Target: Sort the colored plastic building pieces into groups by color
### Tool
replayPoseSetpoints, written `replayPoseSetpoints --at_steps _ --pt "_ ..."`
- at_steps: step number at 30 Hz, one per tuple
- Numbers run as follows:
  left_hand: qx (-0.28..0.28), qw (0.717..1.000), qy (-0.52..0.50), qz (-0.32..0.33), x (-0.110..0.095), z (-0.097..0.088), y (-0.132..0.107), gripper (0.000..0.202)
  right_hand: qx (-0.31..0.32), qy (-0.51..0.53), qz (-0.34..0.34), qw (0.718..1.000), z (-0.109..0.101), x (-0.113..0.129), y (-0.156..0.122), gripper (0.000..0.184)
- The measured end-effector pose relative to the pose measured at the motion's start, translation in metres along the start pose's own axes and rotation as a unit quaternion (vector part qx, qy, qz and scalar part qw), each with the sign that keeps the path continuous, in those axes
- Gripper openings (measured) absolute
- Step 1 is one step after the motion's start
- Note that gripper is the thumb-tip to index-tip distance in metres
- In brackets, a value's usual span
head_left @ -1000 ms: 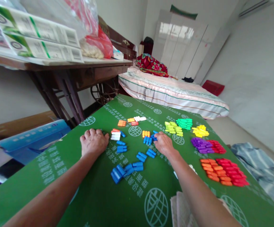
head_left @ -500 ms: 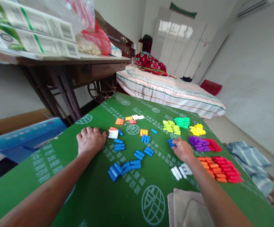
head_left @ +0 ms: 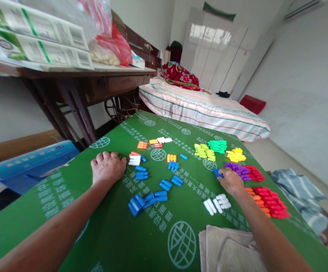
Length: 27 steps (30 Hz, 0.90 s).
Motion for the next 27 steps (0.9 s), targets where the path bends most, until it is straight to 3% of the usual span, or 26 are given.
replayPoseSetpoints --at_steps 8,20,23,27 --pt "-0.003 1.000 -0.011 -0.002 -0.001 0.000 0.001 0.059 -0.009 -0.007 -0.005 1.000 -0.013 0.016 -0.002 0.019" --pt "-0.012 1.000 -0.004 0.010 0.000 0.002 -0.001 0.059 0.009 0.063 -0.180 0.982 -0.040 0.150 0.015 0.024" --pt "-0.005 1.000 -0.004 0.006 0.000 0.002 -0.001 0.059 0.023 0.062 -0.182 0.981 -0.040 0.173 0.012 0.028" --pt "-0.001 1.000 -0.004 0.002 0.000 0.000 -0.001 0.058 0.041 0.054 -0.158 0.985 -0.034 0.185 0.010 0.030"
Point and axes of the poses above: each hand's wrist, its own y-axis towards the middle knuckle, its own z-axis out of the palm, x = y × z, the point moved 4 cm from there along y, towards the middle knuckle, and after that the axes turned 1 degree about z, right-handed, at the moved point
